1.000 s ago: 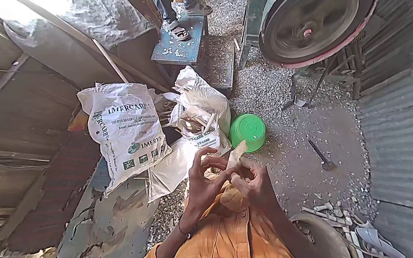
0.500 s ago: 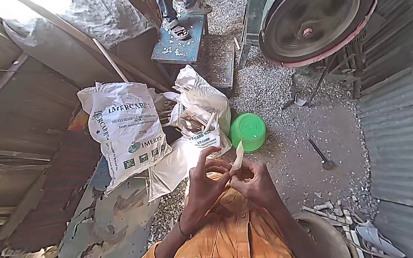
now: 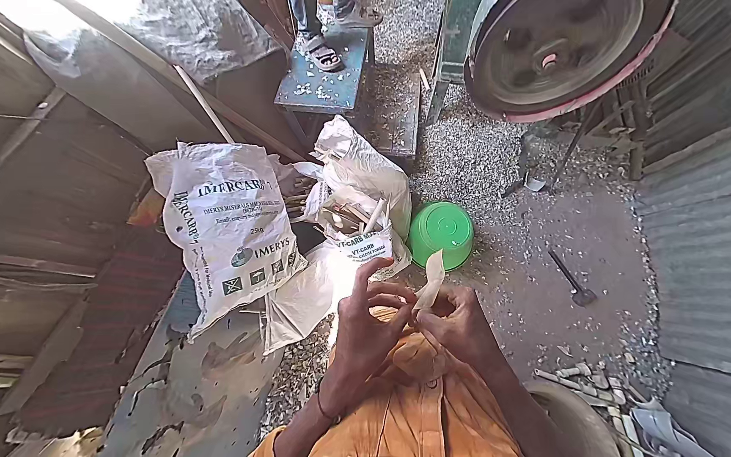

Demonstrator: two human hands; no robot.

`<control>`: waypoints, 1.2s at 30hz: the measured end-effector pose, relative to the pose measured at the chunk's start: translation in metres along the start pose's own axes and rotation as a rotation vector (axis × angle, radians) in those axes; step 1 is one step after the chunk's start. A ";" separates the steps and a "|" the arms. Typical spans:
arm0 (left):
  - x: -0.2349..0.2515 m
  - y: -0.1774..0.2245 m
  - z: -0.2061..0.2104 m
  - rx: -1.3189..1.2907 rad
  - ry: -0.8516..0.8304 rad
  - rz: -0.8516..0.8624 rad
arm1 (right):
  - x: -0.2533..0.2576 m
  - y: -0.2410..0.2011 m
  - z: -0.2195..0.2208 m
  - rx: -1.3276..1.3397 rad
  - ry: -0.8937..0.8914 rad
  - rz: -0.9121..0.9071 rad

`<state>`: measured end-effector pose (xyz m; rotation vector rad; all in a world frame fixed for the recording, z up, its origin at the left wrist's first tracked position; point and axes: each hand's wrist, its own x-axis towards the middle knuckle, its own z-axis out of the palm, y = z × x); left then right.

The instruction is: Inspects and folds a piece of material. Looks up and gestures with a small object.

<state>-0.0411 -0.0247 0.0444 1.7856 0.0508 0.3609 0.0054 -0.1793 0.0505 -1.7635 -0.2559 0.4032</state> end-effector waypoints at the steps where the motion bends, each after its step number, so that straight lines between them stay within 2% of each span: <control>1: 0.000 0.000 -0.001 -0.008 0.002 -0.005 | 0.000 0.001 -0.001 0.009 -0.023 -0.001; 8: -0.002 0.002 -0.001 0.087 -0.018 0.048 | 0.001 -0.003 0.002 0.108 -0.008 0.076; 14: -0.003 -0.001 0.001 0.053 -0.037 -0.003 | 0.002 -0.004 -0.005 0.227 -0.120 0.181; 19: -0.006 -0.003 0.003 -0.070 -0.057 -0.098 | -0.002 -0.007 0.008 0.318 0.010 0.254; 21: -0.004 -0.001 0.001 -0.164 -0.046 -0.158 | -0.006 -0.006 0.009 0.423 0.020 0.223; 24: -0.001 0.002 0.000 -0.310 -0.026 -0.259 | -0.007 -0.006 0.000 0.555 -0.133 0.156; 26: 0.000 0.002 0.001 -0.373 -0.031 -0.310 | -0.008 -0.008 -0.003 0.532 -0.202 0.069; 30: -0.002 0.000 0.004 -0.428 -0.043 -0.312 | -0.011 -0.014 0.001 0.375 -0.149 -0.027; 36: 0.000 -0.003 0.005 -0.478 -0.018 -0.311 | -0.013 -0.011 0.009 0.435 -0.105 -0.036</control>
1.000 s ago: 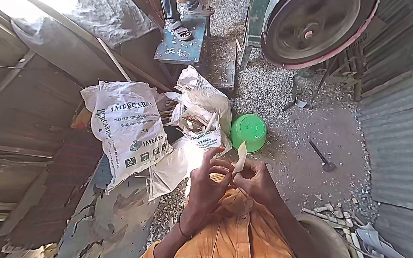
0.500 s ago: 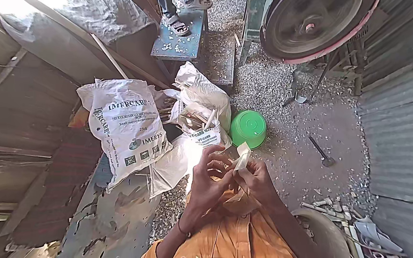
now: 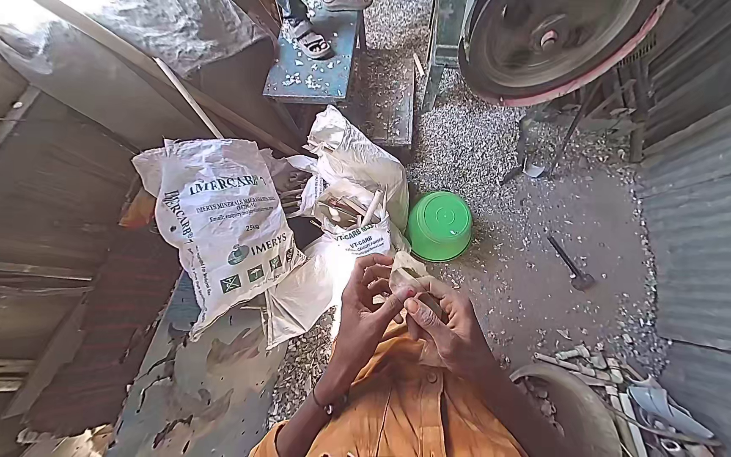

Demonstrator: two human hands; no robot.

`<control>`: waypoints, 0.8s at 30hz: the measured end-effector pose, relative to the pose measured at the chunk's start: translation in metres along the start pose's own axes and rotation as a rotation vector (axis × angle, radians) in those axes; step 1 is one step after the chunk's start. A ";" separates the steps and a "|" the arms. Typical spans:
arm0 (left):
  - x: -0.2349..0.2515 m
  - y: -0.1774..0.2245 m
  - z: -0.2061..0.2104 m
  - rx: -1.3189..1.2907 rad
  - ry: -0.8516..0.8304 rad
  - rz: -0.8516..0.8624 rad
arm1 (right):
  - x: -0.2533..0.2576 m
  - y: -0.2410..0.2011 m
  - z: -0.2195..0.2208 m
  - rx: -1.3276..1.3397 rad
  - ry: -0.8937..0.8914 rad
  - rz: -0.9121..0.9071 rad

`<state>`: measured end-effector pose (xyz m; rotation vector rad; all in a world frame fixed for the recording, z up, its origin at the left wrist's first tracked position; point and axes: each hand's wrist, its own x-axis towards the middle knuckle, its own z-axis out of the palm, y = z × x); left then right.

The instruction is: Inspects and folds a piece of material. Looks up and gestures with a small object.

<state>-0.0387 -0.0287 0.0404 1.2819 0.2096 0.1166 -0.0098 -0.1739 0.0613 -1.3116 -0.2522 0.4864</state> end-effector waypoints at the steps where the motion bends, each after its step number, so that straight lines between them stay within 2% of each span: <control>1: 0.000 0.000 0.000 -0.014 -0.007 -0.009 | 0.000 0.000 0.001 -0.020 0.013 -0.022; 5: 0.002 0.001 0.004 -0.022 -0.040 0.004 | -0.001 0.001 0.004 -0.133 0.118 -0.118; 8: 0.003 0.001 0.010 0.081 -0.058 0.069 | 0.005 0.007 0.002 -0.180 0.210 -0.152; 12: 0.005 -0.001 0.011 0.189 -0.076 0.127 | 0.010 0.009 -0.002 -0.060 0.269 -0.053; 14: 0.005 0.000 0.011 0.175 -0.080 0.080 | 0.010 0.003 -0.007 0.010 0.237 0.001; 17: 0.008 0.001 0.011 0.139 -0.023 0.011 | 0.008 -0.003 -0.017 -0.044 0.125 0.025; 21: 0.012 -0.004 0.008 0.198 0.010 0.084 | 0.006 -0.004 -0.025 -0.110 0.010 0.122; 24: 0.014 -0.006 0.009 0.235 -0.006 0.116 | 0.005 -0.009 -0.026 0.106 -0.041 0.235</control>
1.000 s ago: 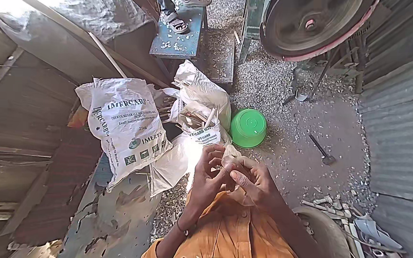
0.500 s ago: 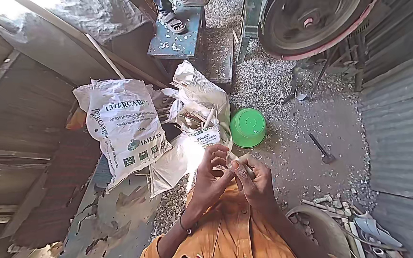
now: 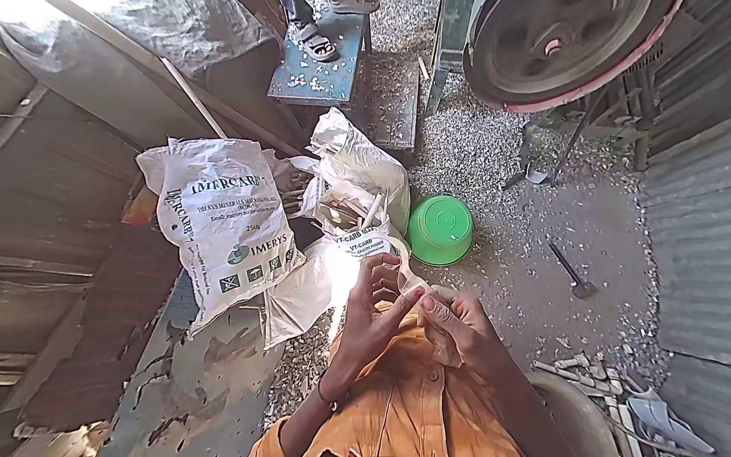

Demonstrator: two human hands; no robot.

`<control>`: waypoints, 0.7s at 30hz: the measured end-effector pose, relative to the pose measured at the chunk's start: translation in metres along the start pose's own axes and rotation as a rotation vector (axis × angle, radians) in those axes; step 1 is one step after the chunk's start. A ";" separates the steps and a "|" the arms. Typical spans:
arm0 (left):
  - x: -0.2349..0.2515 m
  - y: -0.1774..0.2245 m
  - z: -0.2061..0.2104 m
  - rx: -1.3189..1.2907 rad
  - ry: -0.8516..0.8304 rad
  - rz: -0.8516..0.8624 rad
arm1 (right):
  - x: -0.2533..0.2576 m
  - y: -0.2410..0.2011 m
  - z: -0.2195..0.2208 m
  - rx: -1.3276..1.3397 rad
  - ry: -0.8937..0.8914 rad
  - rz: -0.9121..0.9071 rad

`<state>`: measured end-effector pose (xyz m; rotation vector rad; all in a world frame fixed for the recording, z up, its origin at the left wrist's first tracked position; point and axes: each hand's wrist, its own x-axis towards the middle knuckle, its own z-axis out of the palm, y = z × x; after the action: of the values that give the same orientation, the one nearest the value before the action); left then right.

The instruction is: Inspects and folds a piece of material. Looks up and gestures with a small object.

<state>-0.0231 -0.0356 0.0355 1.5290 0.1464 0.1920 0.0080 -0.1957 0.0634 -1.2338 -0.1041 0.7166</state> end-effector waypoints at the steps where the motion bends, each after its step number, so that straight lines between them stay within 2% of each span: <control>1: 0.001 0.001 0.001 0.000 -0.004 0.002 | -0.001 -0.002 0.000 0.084 -0.004 0.031; 6: 0.006 0.005 0.002 -0.008 -0.032 0.014 | -0.001 -0.009 0.000 0.291 -0.009 0.077; 17: 0.011 0.010 0.003 -0.030 -0.132 0.002 | 0.000 -0.015 -0.006 0.239 0.004 -0.002; 19: 0.010 0.012 0.001 -0.090 -0.202 -0.015 | 0.001 -0.017 -0.007 0.224 0.025 -0.061; 21: 0.007 0.012 -0.003 -0.146 -0.332 -0.034 | 0.002 -0.024 -0.013 0.216 0.130 -0.123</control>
<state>-0.0174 -0.0309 0.0479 1.3914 -0.1033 -0.0778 0.0259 -0.2088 0.0793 -1.0538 0.0050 0.5255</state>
